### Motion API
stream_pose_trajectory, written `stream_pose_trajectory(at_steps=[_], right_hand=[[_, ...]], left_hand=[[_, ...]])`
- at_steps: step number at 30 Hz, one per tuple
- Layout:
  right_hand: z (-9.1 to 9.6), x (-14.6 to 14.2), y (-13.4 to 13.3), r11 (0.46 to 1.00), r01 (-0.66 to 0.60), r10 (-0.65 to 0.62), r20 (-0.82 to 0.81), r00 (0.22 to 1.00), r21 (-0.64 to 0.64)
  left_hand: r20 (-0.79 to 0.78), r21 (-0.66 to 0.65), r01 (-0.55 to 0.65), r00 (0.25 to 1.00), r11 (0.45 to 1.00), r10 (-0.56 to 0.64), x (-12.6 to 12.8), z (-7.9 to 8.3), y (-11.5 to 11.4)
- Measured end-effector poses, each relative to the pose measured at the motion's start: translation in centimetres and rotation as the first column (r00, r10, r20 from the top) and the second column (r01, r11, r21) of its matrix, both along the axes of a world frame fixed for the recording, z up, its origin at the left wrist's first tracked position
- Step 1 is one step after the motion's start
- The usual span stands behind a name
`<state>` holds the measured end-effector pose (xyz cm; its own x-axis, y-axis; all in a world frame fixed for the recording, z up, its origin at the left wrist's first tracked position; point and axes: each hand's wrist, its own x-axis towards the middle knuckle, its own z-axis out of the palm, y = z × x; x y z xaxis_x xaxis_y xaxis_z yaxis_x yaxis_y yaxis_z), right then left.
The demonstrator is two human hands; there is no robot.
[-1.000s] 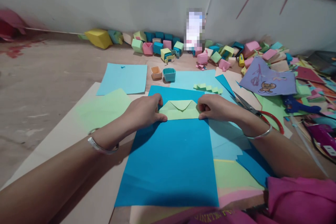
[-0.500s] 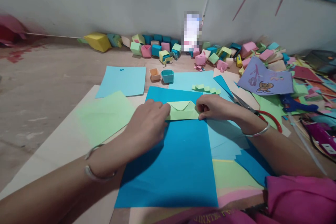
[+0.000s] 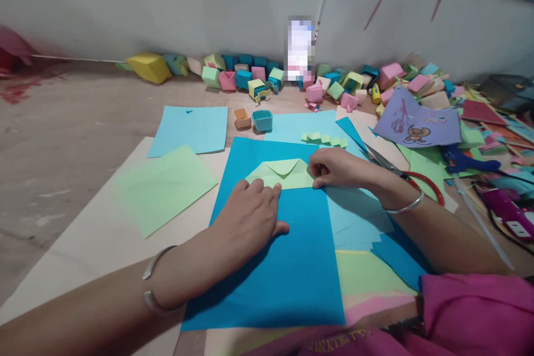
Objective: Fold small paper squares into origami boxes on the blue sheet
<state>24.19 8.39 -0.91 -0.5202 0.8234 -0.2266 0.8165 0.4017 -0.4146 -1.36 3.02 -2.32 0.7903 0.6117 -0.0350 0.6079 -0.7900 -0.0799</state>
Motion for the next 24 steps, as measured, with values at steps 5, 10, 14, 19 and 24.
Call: stream_pose_trajectory(at_steps=[5,10,14,19,24], right_hand=[[-0.1,0.0,0.0,1.0,0.014,-0.014,-0.008,1.0,-0.015],[0.0,0.2,0.0,0.999,0.004,-0.005,-0.018,1.0,-0.033],[0.7,0.6,0.0,0.995,-0.019,0.014,-0.053,0.999,-0.093],[0.4,0.7,-0.1,0.997,0.078,-0.079,-0.145,0.986,-0.012],[-1.4,-0.5,0.3,0.928,0.208,-0.11,-0.307,0.945,0.309]], left_hand=[[-0.175,-0.01,-0.124,0.977,0.992,0.12,0.1,1.9,-0.8],[-0.224,-0.012,-0.128,0.967,0.992,0.122,0.1,2.5,-0.8],[-0.202,0.025,-0.096,0.974,0.995,0.099,-0.1,2.1,-0.7],[-0.216,-0.004,-0.125,0.969,0.992,0.121,-0.1,2.3,-0.8],[-0.179,0.045,-0.098,0.978,0.994,0.104,-0.7,2.5,-1.3]])
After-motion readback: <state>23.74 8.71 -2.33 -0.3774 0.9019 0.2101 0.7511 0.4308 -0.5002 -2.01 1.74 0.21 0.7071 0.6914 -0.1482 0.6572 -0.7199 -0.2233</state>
